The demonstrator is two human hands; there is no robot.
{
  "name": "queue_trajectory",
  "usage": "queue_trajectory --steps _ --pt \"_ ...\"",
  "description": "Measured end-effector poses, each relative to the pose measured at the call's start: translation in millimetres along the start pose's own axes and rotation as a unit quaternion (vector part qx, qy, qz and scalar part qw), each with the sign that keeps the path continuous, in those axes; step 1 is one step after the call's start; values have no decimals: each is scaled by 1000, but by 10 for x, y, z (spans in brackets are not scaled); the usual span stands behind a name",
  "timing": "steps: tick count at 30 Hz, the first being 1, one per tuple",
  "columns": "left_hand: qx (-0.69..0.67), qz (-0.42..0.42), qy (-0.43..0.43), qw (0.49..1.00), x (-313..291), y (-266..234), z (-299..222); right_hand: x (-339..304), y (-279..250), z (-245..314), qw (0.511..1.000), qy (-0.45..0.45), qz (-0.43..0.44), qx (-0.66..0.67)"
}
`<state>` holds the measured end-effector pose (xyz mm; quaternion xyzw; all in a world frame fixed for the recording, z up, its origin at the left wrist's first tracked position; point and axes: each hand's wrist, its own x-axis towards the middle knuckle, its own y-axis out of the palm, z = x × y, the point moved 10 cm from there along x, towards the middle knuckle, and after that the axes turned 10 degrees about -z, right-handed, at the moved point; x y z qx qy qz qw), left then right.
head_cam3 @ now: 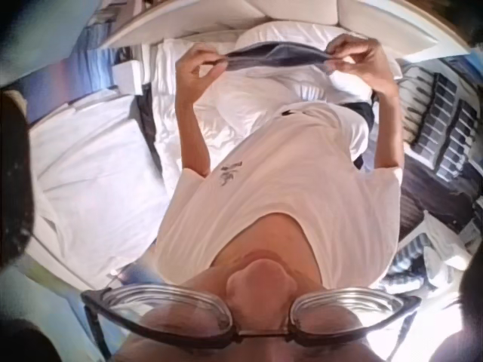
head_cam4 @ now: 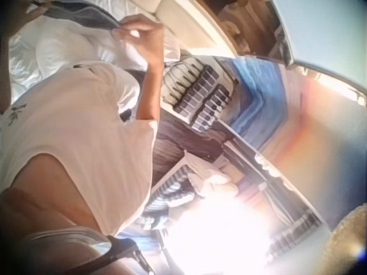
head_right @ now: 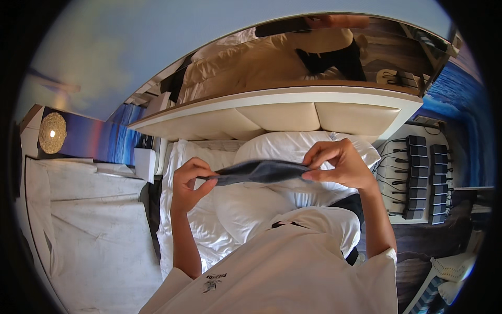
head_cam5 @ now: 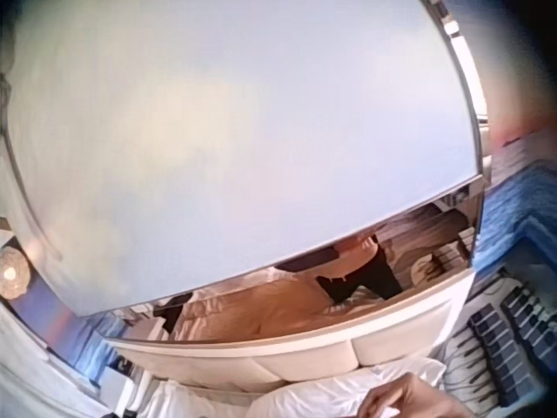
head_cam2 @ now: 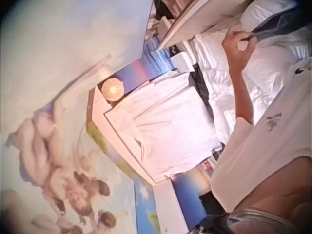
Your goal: The person wipes a large wall-mounted mirror with a gray cloth, moving in circular and sweeping motions across the surface. The person then wipes the wooden frame below the mirror and folds the cloth.
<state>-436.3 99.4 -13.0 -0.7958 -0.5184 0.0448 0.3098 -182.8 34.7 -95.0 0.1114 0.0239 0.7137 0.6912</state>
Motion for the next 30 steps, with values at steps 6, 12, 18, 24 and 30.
queue_trajectory --steps 6,12,18,24,30 --pt "-49 104 -12 993 18 187 305 -63 19 88 980 -15 -22 -195" --pt "10 95 9 995 57 233 440 -116 19 89 975 -22 -97 -201" --pt "-76 50 -3 996 127 55 406 -218 -38 -3 987 1 -155 -31" --pt "-139 -43 -128 981 56 145 766 -254 -138 -262 966 35 -253 -38" --pt "-185 -91 -176 963 -21 302 707 -391 -259 -458 954 23 -299 17"
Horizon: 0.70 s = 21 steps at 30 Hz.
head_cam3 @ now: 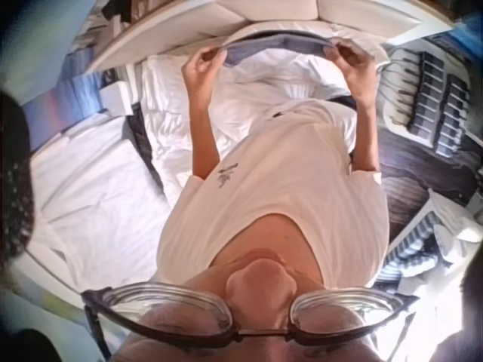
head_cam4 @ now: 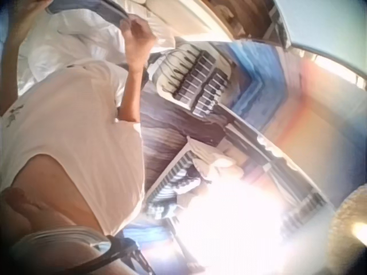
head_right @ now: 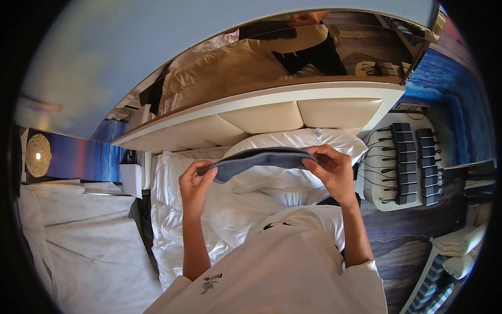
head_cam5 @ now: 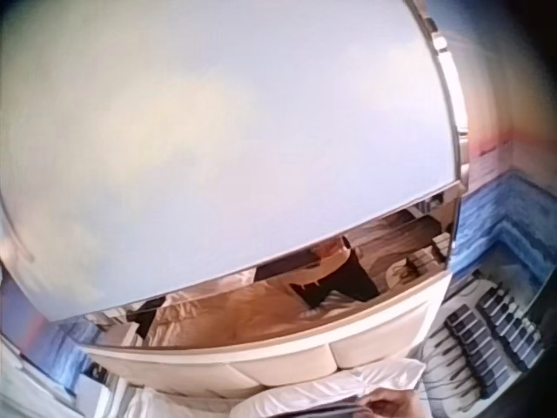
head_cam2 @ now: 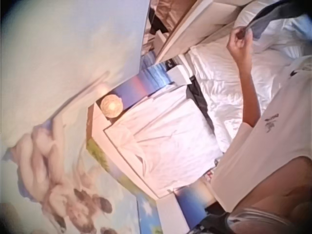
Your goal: The person wipes a large wall-mounted mirror with a gray cloth, moving in circular and sweeping motions across the surface. The person then wipes the wooden frame below the mirror and folds the cloth.
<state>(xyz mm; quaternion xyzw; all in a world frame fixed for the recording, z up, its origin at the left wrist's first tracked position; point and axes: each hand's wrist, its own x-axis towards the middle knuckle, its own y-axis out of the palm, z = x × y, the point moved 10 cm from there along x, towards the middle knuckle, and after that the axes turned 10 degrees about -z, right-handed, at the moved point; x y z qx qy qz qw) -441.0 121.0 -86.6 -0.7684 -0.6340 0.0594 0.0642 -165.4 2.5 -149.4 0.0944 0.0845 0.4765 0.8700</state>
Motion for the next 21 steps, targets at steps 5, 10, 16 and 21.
queue_trajectory --steps 5,10,16,21 --pt "58 -8 -34 998 24 270 548 29 78 -307 970 -84 1 -226" --pt "94 -42 -57 993 -132 279 797 -52 270 -233 943 -98 -26 -316" --pt "-114 37 -251 960 -376 469 1146 -132 337 -259 945 -88 -8 -315" --pt "-179 -3 -312 933 -538 456 1444 -44 104 -429 974 3 -5 -225"
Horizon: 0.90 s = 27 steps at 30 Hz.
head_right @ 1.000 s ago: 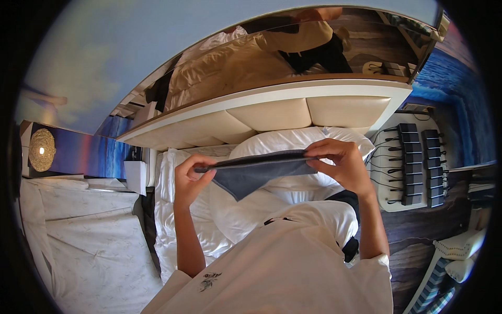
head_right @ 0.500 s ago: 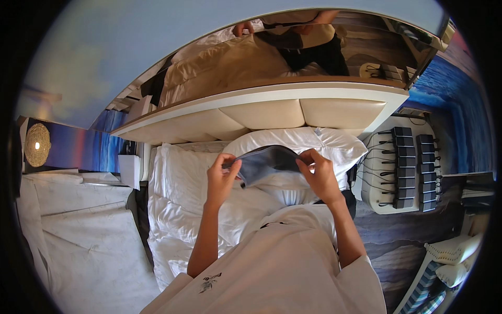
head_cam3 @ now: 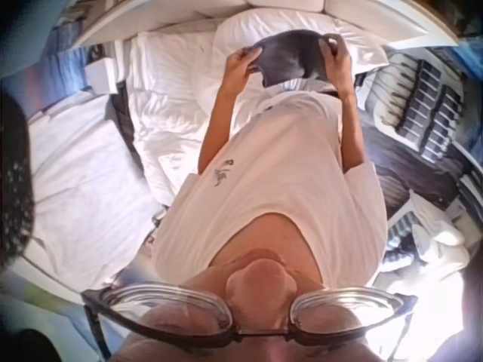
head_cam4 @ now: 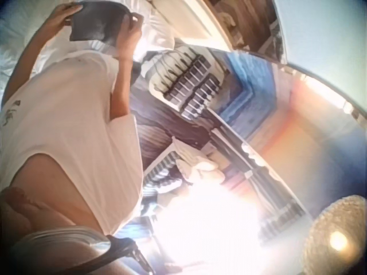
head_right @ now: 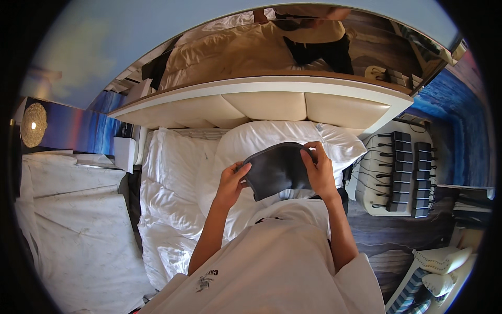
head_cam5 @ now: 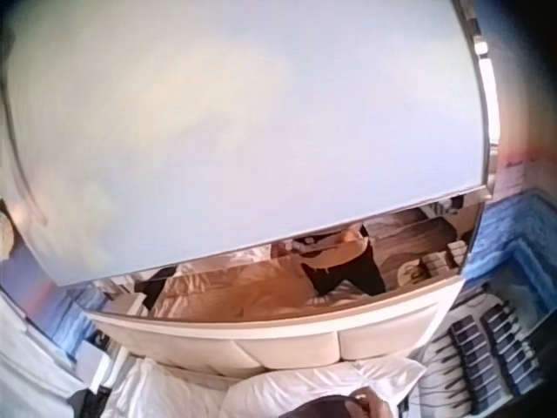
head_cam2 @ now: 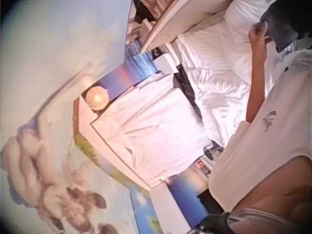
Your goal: The person wipes a large wall-mounted mirror with a gray cloth, moving in circular and sweeping motions across the surface. The person then wipes the wooden frame below the mirror and folds the cloth.
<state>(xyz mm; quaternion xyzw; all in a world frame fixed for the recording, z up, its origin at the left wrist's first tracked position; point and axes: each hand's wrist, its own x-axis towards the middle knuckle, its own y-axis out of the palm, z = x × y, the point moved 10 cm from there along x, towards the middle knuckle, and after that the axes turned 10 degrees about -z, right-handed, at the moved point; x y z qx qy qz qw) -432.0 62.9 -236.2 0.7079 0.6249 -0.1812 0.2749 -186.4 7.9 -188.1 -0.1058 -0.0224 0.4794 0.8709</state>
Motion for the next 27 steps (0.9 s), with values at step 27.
queue_trajectory --steps 27 --pt "40 79 177 980 -458 713 -490 -503 376 887 971 -234 30 -28"
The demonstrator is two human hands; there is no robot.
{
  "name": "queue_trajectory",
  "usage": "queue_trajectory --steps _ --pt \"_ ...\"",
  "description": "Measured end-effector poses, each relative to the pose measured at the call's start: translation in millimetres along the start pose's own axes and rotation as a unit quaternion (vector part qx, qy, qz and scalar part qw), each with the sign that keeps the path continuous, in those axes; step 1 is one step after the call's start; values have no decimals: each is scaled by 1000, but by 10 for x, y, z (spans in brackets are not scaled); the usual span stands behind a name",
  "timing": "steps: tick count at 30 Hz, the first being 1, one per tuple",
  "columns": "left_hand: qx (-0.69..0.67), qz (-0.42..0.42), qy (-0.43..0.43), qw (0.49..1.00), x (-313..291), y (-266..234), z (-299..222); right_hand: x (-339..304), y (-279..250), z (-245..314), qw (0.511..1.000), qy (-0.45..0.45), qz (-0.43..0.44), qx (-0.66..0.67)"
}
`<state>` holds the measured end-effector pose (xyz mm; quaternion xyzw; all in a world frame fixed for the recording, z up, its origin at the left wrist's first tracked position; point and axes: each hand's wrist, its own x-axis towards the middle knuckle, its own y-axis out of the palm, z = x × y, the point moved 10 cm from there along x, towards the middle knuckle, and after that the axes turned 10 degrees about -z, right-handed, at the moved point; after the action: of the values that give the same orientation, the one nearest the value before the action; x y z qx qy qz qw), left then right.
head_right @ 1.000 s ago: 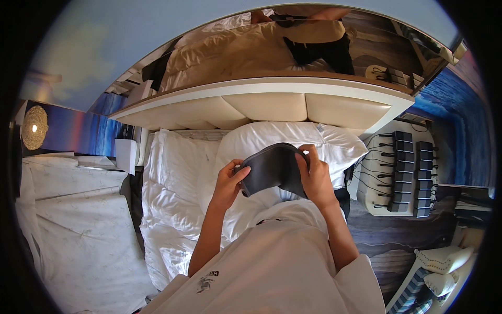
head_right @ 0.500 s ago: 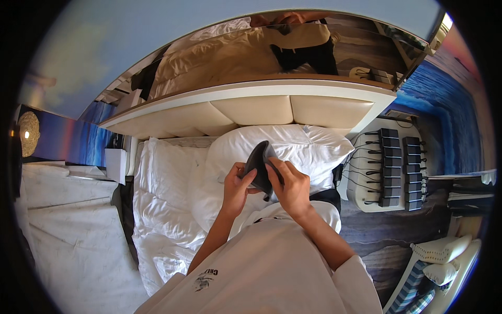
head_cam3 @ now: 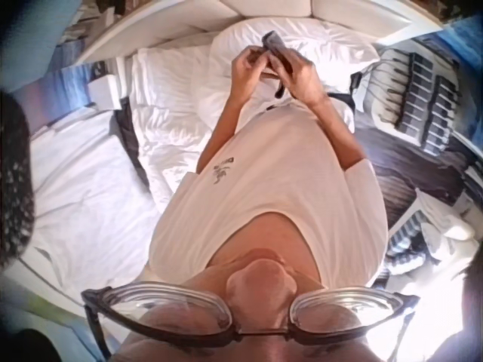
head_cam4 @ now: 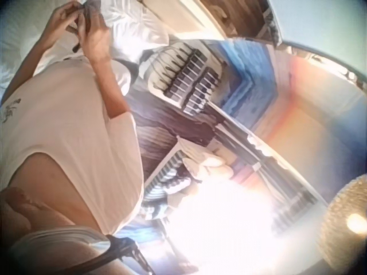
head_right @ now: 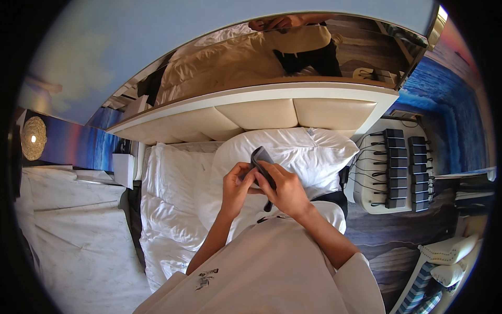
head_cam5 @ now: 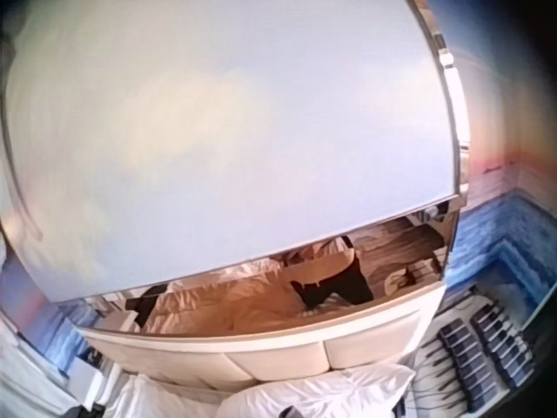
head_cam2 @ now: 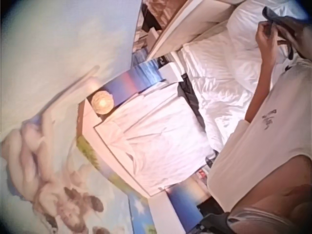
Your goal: The person wipes a large wall-mounted mirror with a gray cloth, moving in circular and sweeping motions across the surface. The person then wipes the wooden frame below the mirror and folds the cloth.
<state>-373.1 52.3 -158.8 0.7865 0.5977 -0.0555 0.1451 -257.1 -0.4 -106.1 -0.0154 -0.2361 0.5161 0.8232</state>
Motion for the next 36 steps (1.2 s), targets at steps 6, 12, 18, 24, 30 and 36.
queue_trajectory --steps 6,12,18,24,30,36 --pt "30 -26 -41 998 33 -27 -49 -5 31 58 998 -24 60 -17" --pt "80 -51 23 995 160 -19 -81 -27 139 -59 989 -75 52 -120" --pt "211 -46 133 967 183 179 -332 36 78 -268 995 -13 -42 -91" --pt "122 -24 80 989 335 182 -505 -200 482 -1117 610 472 36 636" --pt "341 -80 252 902 280 184 -498 -206 80 -1225 635 431 -24 641" --pt "362 -33 193 911 266 265 -121 -517 -547 -2611 895 438 45 67"
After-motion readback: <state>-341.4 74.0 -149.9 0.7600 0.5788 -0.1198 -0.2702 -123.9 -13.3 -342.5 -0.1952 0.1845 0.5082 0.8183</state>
